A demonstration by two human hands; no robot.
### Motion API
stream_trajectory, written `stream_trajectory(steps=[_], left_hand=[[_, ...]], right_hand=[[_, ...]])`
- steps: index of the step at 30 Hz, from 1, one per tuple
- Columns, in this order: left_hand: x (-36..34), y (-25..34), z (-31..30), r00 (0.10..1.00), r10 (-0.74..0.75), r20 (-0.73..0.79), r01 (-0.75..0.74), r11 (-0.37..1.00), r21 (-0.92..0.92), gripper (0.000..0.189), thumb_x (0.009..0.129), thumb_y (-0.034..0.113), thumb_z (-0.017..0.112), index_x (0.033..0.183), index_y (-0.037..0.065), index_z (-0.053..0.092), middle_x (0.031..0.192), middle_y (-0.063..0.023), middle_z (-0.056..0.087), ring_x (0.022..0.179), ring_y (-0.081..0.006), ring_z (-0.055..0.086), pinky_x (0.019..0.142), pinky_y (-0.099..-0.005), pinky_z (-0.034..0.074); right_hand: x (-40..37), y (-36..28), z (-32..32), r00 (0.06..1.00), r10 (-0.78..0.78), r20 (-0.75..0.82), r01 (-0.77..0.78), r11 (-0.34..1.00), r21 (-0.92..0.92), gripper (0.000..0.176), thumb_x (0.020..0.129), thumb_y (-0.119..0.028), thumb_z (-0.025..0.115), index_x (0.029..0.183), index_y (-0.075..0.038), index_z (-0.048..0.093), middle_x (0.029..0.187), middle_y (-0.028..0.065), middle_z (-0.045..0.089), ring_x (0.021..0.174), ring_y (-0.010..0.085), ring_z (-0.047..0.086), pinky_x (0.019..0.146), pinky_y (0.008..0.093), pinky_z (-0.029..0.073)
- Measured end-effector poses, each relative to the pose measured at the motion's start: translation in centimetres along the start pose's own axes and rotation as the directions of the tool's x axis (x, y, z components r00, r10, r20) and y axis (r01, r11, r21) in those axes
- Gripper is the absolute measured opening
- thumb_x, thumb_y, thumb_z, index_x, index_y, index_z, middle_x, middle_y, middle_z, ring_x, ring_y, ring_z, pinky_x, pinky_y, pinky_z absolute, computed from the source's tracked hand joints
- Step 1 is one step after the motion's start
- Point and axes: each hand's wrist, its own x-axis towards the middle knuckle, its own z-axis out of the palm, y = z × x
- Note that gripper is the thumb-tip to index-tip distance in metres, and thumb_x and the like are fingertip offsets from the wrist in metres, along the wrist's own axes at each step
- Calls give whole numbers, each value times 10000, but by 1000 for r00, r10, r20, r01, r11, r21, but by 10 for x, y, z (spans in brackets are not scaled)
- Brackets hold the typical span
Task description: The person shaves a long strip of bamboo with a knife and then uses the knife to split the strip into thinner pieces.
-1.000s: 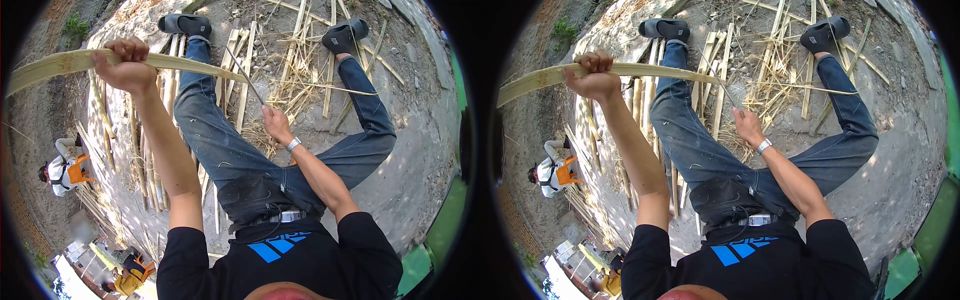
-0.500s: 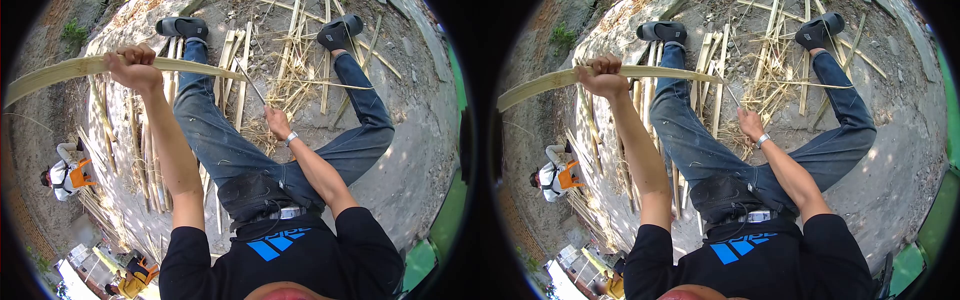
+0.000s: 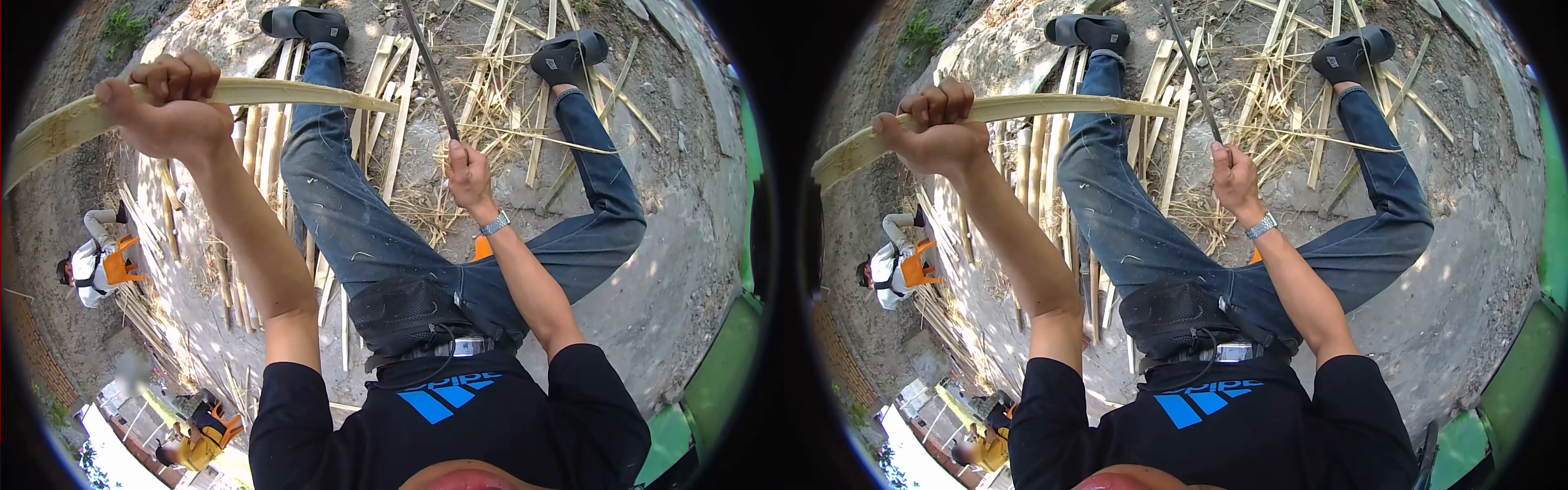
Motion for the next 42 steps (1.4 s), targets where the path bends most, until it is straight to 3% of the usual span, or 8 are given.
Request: stream_trajectory(steps=[8,20,22,26,30,38,40,42], left_hand=[[-13,-26,6,990,-65,123,78,992,-96,614,963,650,439,636,169,242,541,22,172,470,-113,190,447,-295,151],[-9,-38,17,975,-81,207,107,987,-121,611,974,649,417,641,166,246,544,16,188,471,-120,203,458,-298,171],[-8,-40,18,975,-65,213,89,991,-104,607,979,641,413,642,166,245,544,16,190,471,-120,204,458,-298,171],[-5,-41,20,972,-65,226,97,986,-134,609,988,627,430,641,168,232,541,17,183,467,-121,197,456,-301,177],[-1,-42,18,977,-75,199,99,989,-114,611,993,622,444,643,173,222,542,15,181,463,-121,189,452,-300,178],[-1,-41,18,983,-77,166,94,991,-98,632,987,644,441,631,174,212,541,23,166,474,-121,196,463,-295,166],[1,-41,15,982,-65,180,87,989,-116,635,986,644,448,630,172,216,541,26,170,468,-117,198,456,-291,161],[0,-40,16,996,-69,52,71,996,-47,635,987,641,456,629,173,220,538,28,177,456,-113,197,446,-287,150]], right_hand=[[-26,26,-7,990,137,-24,-138,990,-41,581,1013,-512,490,721,-14,552,541,70,502,528,191,505,537,372,409],[-15,-27,17,996,-80,48,77,995,70,654,1028,-624,379,806,-39,570,557,47,512,509,140,543,484,313,405],[-13,8,28,992,-114,47,115,993,-4,668,1028,-619,370,788,-26,564,583,109,564,545,240,598,534,380,450],[-8,139,26,949,315,22,-266,835,-481,673,1023,-563,411,769,19,636,734,272,648,735,467,617,722,518,473],[-13,105,16,862,501,75,-445,820,-361,668,1009,-575,442,800,23,653,686,203,636,692,318,645,689,427,492],[-2,70,30,983,126,133,-151,969,194,630,1032,-547,439,747,-8,600,626,124,602,560,241,584,582,381,462],[-19,116,21,980,151,131,-109,952,-285,639,1026,-555,443,774,9,611,647,163,606,588,315,571,612,424,462],[-26,163,11,960,264,88,-216,907,-361,640,1022,-555,446,788,17,613,654,183,599,602,340,560,627,441,459]])
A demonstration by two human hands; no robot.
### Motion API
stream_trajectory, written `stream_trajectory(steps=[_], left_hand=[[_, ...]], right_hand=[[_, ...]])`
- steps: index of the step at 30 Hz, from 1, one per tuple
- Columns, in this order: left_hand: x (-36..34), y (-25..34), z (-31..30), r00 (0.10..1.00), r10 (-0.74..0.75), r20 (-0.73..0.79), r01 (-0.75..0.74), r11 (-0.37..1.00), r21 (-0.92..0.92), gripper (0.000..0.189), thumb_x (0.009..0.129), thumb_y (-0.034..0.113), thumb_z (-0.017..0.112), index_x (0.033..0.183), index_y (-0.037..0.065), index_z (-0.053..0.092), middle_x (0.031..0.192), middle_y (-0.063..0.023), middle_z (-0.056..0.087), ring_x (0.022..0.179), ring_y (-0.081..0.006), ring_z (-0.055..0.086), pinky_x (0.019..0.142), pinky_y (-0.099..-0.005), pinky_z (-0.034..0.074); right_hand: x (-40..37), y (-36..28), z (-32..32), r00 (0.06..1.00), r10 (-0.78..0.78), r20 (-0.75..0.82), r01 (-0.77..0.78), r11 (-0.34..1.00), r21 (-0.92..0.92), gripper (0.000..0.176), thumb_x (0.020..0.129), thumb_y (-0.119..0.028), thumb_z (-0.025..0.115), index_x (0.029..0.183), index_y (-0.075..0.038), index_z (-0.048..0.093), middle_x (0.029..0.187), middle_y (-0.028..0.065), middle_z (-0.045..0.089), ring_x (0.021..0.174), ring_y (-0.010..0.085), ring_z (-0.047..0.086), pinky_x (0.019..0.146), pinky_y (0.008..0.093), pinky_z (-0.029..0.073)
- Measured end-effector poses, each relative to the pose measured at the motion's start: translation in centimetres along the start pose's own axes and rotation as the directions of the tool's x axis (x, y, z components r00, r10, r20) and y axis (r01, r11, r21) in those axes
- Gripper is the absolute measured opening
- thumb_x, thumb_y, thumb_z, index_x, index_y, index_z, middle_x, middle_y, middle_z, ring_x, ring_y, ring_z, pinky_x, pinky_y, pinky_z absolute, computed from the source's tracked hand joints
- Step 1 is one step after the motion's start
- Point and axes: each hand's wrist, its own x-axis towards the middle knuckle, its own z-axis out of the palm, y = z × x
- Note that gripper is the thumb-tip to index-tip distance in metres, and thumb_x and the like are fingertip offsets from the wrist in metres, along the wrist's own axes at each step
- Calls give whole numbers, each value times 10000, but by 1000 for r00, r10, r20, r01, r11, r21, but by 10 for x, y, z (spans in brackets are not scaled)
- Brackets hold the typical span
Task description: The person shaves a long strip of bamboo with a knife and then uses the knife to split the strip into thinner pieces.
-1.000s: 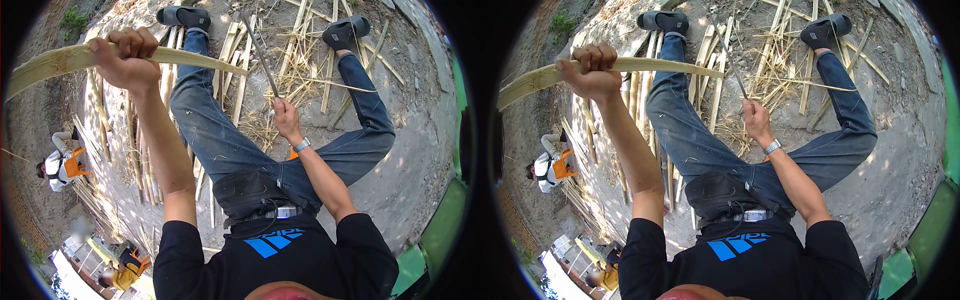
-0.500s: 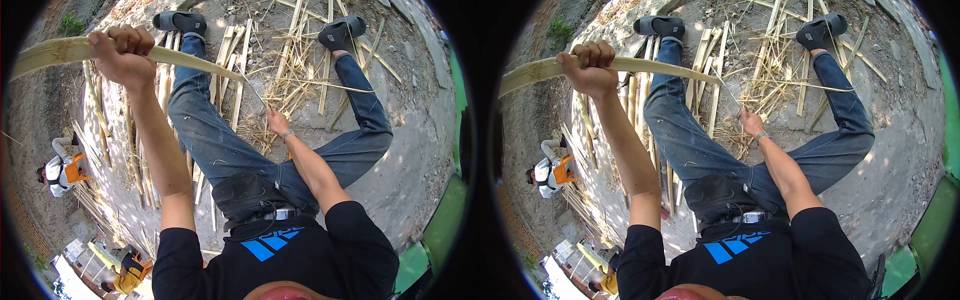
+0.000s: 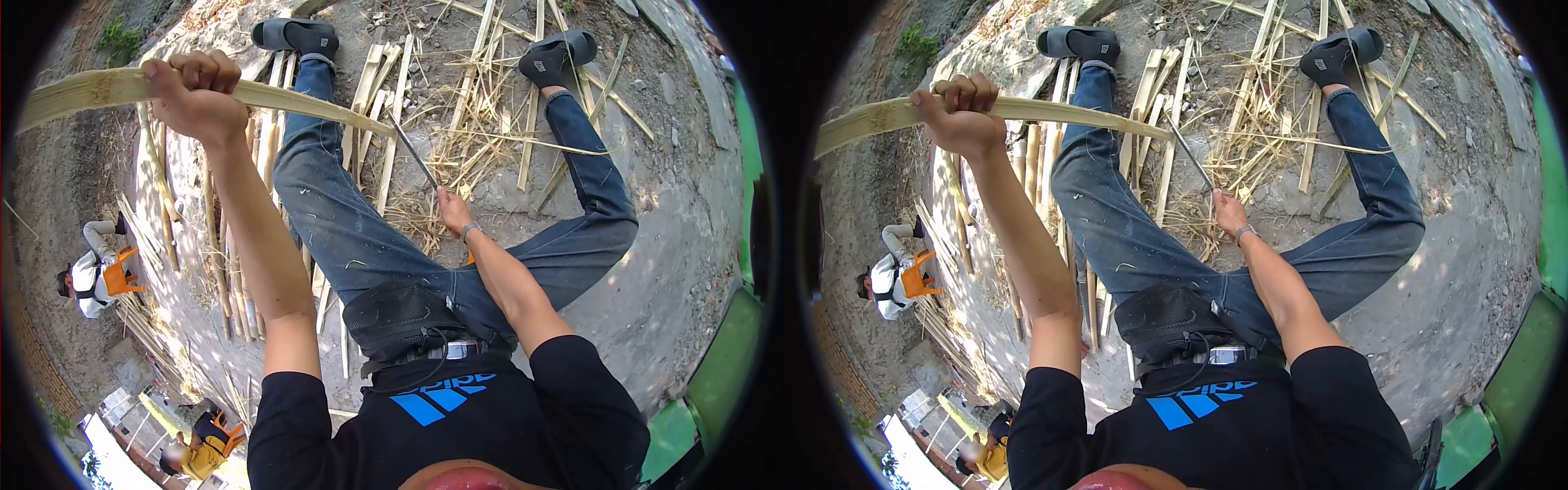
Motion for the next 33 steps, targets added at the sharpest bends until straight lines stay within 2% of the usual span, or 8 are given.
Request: stream_trajectory(steps=[6,9,12,14,17,22,26,33], left_hand=[[1,-3,-19,1000,16,-8,-16,1000,6,655,990,649,429,606,176,189,533,32,159,453,-107,172,445,-287,128],[1,-4,-21,1000,19,-8,-19,1000,8,655,993,648,417,602,178,183,533,33,156,457,-106,168,449,-291,125],[-2,1,-19,1000,25,2,-25,999,24,646,1001,647,395,608,181,181,537,35,152,464,-109,166,460,-294,122],[-1,2,-16,997,5,-73,-1,998,59,640,1003,641,400,614,185,177,540,35,148,469,-112,163,462,-295,119],[3,-3,-17,998,-8,-55,8,1000,-4,636,1006,633,409,618,184,179,540,33,146,471,-113,162,458,-299,112],[0,-1,-17,998,19,-56,-17,999,31,626,1004,611,434,627,175,189,541,25,148,476,-121,170,460,-303,127],[1,0,-13,996,34,-79,-33,999,23,629,1003,614,425,621,175,185,541,24,151,477,-123,176,456,-300,138],[-5,1,-18,995,27,-97,-24,999,29,577,1039,537,386,635,163,216,540,18,177,469,-120,176,455,-295,138]], right_hand=[[5,-84,-25,998,55,-38,-51,994,98,640,1026,-554,447,764,17,571,648,171,577,594,344,535,627,448,456],[-5,-121,-32,987,-159,-38,150,788,597,592,1057,-472,444,733,21,488,595,176,510,559,351,490,589,439,447],[-20,-90,-14,981,-166,-96,181,968,172,635,1046,-516,429,743,30,545,633,191,582,606,380,555,634,452,480],[-19,-37,7,973,227,38,-226,974,-31,714,1009,-603,407,791,26,664,709,243,644,791,412,672,740,496,494],[-12,-55,-9,975,223,24,-223,975,0,712,1013,-593,410,734,28,615,652,235,594,690,391,625,687,486,472],[-16,-126,-27,972,-155,-178,196,949,245,645,1045,-515,417,701,18,534,593,197,513,542,359,489,564,467,393],[-39,-67,2,999,14,-36,-18,992,-123,585,1041,-452,444,721,20,573,654,248,567,612,430,568,604,498,427],[-30,-129,-36,974,-122,-193,159,968,192,614,1035,-490,463,702,19,548,608,216,544,562,389,528,575,467,416]])
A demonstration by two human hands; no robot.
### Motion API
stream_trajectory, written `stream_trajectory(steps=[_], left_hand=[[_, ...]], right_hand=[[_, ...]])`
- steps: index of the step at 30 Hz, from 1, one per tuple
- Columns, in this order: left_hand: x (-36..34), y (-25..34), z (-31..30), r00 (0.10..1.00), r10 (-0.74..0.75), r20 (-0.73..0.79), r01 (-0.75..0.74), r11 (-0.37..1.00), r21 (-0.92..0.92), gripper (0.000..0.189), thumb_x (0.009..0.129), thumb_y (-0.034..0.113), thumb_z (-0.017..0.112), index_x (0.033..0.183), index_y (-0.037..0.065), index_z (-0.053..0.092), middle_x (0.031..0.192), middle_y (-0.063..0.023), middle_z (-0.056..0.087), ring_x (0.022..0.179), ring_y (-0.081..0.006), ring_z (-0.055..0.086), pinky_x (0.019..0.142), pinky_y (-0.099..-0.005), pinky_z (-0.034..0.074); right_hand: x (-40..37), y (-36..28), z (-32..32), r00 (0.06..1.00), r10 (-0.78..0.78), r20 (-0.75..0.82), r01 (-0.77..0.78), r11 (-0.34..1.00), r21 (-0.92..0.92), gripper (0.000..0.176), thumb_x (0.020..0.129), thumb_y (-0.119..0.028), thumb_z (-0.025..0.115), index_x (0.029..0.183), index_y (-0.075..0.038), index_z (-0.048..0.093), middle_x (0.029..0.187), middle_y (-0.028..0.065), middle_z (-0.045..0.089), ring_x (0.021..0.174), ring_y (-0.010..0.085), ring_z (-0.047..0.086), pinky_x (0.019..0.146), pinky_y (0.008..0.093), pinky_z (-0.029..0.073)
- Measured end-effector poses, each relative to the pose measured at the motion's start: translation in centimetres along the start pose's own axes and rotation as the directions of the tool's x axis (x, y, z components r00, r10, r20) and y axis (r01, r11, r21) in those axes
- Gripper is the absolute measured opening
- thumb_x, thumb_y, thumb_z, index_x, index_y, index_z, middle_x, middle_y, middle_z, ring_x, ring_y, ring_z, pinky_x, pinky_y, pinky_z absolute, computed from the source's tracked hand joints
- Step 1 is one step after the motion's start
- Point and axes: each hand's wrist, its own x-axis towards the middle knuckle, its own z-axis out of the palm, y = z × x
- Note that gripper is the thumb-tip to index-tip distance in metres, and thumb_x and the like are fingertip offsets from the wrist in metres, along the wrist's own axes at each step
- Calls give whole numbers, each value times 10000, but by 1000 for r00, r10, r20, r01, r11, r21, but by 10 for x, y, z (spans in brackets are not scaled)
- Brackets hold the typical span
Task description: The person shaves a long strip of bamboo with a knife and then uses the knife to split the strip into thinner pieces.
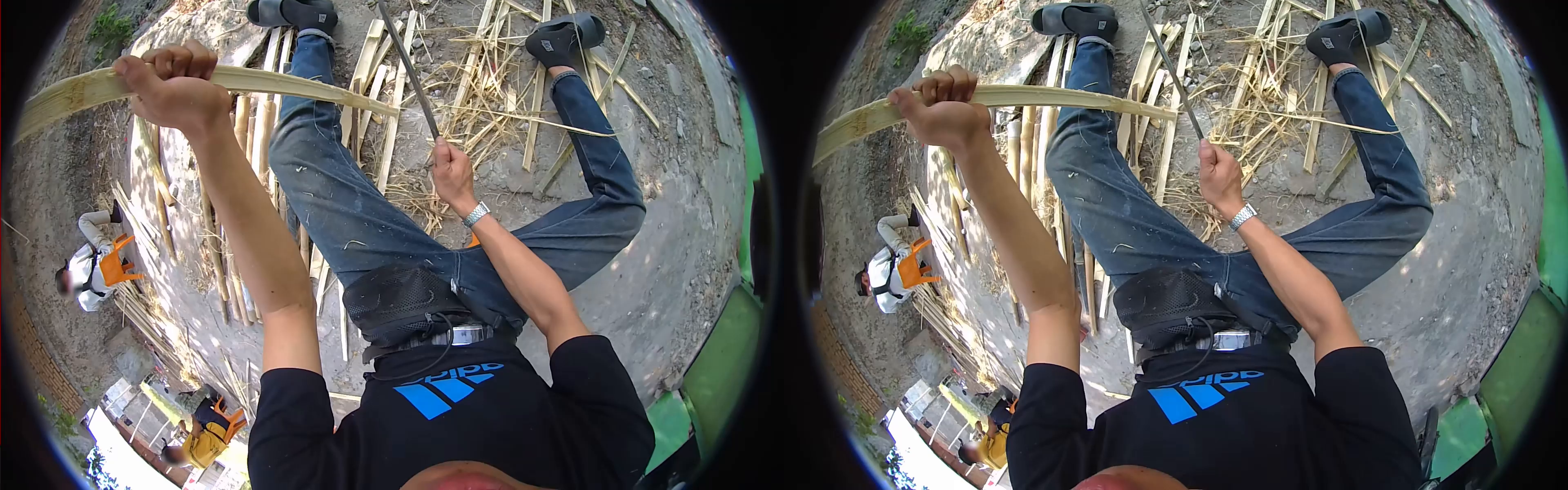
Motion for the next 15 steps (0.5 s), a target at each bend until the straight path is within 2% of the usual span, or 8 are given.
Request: stream_trajectory(steps=[2,4,5,7,8,11,13,15], left_hand=[[-1,-1,-2,1000,-4,1,4,1000,1,568,1041,524,384,635,163,217,539,17,179,469,-120,173,454,-296,139],[2,-4,-3,1000,1,21,-1,1000,-14,571,1042,529,382,633,166,217,538,13,187,467,-121,172,450,-299,146],[4,-4,-3,1000,13,24,-12,999,-31,571,1042,529,382,633,166,217,538,13,187,467,-121,172,450,-299,146],[4,-1,0,1000,-19,5,19,1000,19,587,1040,550,380,628,166,214,536,9,187,463,-118,178,448,-298,147],[4,-2,1,999,-37,-2,37,999,1,594,1036,564,394,633,170,205,534,12,186,461,-112,177,448,-298,145],[2,-2,1,1000,-21,22,22,1000,-19,587,1039,547,411,641,175,192,535,20,182,462,-111,169,449,-299,139],[-1,1,6,1000,-21,3,21,999,-29,582,1044,536,416,648,178,184,537,27,182,464,-110,167,451,-298,136],[0,-1,6,1000,-20,-14,20,999,-33,577,1049,525,414,649,178,186,538,27,181,465,-111,166,452,-297,134]], right_hand=[[-9,-1,1,1000,-12,2,12,997,75,613,1035,-495,462,703,13,547,605,210,541,558,384,529,571,467,416],[-19,13,-1,999,-44,25,47,994,-103,627,1034,-516,444,710,8,559,636,192,586,589,382,548,602,476,428],[-22,40,0,998,-59,10,60,993,-104,627,1034,-516,444,710,8,559,636,192,586,589,382,548,602,476,428],[-23,105,6,956,267,121,-215,919,-330,644,1030,-533,428,711,8,570,659,199,602,623,385,561,643,487,439],[-16,85,-1,925,347,157,-286,905,-315,655,1028,-541,420,719,13,580,660,229,584,647,389,568,671,491,443],[3,42,0,967,240,84,-217,951,-218,644,1033,-530,421,720,12,575,655,228,574,616,385,552,638,479,435],[6,20,-1,999,49,17,-49,997,-52,628,1044,-495,425,706,21,540,630,209,559,547,377,497,584,462,408],[0,27,0,998,-62,-2,62,998,2,654,1029,-535,428,718,23,565,623,200,568,567,366,550,592,457,439]])
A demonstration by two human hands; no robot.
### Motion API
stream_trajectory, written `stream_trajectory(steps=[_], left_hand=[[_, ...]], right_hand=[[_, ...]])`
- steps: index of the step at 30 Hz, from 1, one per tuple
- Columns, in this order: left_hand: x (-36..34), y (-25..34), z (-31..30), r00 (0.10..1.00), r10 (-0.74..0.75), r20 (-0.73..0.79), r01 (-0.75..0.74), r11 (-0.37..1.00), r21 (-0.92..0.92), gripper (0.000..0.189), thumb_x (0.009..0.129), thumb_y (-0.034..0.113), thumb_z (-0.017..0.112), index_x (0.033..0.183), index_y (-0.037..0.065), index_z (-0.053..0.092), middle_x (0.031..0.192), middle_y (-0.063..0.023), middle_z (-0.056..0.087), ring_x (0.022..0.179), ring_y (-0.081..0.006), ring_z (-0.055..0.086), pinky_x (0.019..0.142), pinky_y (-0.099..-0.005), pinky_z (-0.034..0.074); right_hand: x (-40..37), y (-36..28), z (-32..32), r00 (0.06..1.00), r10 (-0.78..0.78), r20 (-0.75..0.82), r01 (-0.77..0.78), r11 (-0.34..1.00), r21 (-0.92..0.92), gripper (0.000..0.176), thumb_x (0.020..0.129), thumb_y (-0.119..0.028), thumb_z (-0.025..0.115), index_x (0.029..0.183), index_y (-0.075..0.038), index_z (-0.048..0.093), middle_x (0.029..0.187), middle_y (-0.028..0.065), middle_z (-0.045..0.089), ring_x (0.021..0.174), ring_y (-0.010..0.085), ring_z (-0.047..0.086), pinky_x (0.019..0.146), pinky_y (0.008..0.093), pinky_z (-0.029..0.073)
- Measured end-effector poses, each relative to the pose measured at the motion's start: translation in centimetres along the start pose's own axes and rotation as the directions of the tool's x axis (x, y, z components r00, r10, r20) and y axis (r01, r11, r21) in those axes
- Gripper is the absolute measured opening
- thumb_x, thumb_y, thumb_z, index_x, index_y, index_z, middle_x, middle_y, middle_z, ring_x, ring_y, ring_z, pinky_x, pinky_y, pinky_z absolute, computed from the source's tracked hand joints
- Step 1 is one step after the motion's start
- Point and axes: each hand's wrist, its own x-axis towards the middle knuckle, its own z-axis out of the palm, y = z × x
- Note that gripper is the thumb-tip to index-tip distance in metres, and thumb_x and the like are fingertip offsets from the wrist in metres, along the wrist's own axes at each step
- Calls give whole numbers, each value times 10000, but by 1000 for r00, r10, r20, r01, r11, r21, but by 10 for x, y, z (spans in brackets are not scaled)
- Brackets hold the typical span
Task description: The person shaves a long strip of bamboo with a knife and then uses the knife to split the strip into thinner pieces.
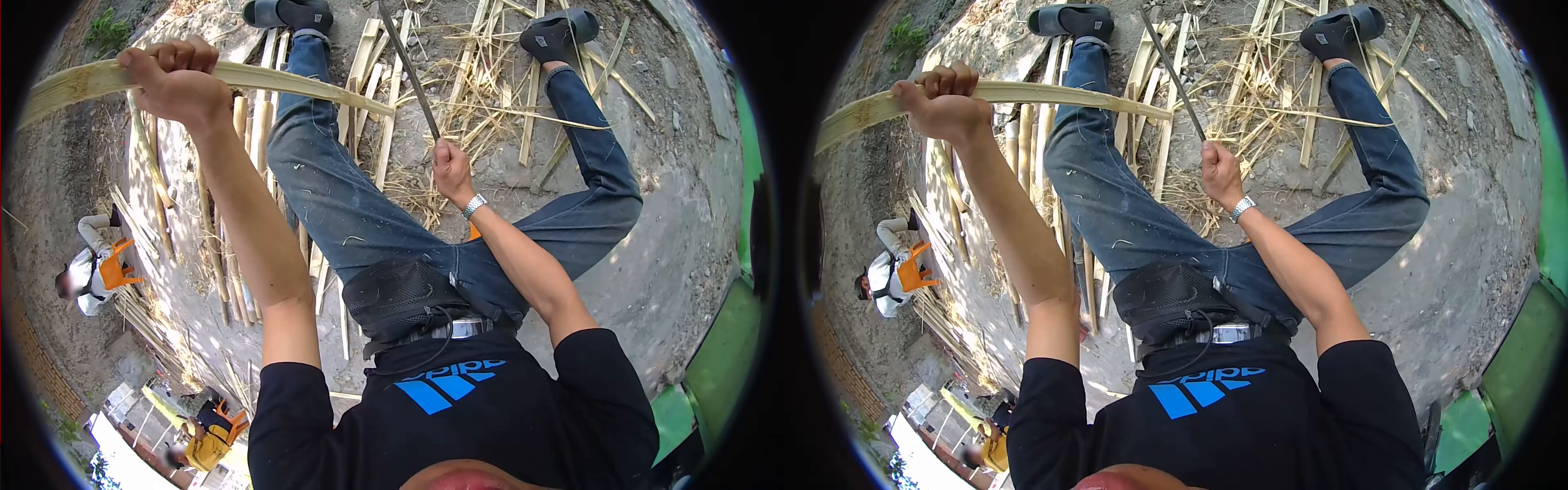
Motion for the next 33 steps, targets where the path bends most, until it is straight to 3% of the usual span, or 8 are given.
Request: stream_trajectory(steps=[3,7,14,20,24,27,31,33], left_hand=[[4,0,-4,1000,-1,16,2,1000,-20,582,1043,547,433,658,172,210,546,31,189,455,-103,181,442,-292,143],[4,-1,-7,998,-6,61,9,999,-50,576,1042,551,449,667,171,233,552,37,198,448,-97,182,432,-282,145],[1,-1,-27,999,1,33,2,996,-86,575,1046,545,442,663,167,242,539,34,187,440,-92,184,416,-276,137],[3,-1,-34,999,-14,-50,9,996,-90,537,1067,503,419,679,173,251,559,37,194,458,-87,190,429,-280,149],[0,2,-35,992,-46,-120,51,998,37,565,1075,523,347,654,173,207,551,44,182,472,-103,174,456,-293,146],[0,4,-28,983,-26,-183,36,998,47,545,1088,482,336,658,171,212,558,43,195,473,-99,180,450,-298,159],[-3,6,-30,969,-12,-246,26,998,53,529,1091,454,353,668,170,213,570,41,210,477,-94,189,449,-300,172],[-2,7,-30,968,-22,-249,34,998,43,524,1092,445,357,671,169,212,573,42,212,477,-91,193,449,-299,174]], right_hand=[[-23,75,-5,921,328,210,-232,894,-383,689,1004,-594,428,735,15,603,640,191,597,613,361,618,631,465,484],[-19,69,-19,768,608,198,-538,782,-315,701,994,-606,448,748,25,628,621,173,606,618,296,638,641,445,490],[-3,23,-18,980,180,81,-160,965,-207,647,1015,-549,444,752,24,585,656,208,587,625,390,571,649,462,466],[-21,102,-23,948,217,231,-96,891,-443,698,997,-627,406,785,-4,639,709,219,645,706,408,643,687,495,479],[-24,79,-26,807,523,275,-322,780,-536,805,959,-700,403,749,31,667,732,218,690,732,433,664,747,495,512],[-19,59,-19,631,756,174,-741,653,-156,764,978,-655,430,713,24,657,690,233,659,683,400,644,704,474,506],[-25,32,-21,956,288,-51,-291,924,-247,694,1005,-593,441,757,30,621,663,234,602,669,395,612,664,459,486],[-20,33,-25,971,237,-18,-233,936,-263,693,1007,-595,435,782,28,638,688,241,616,689,403,623,668,462,481]])
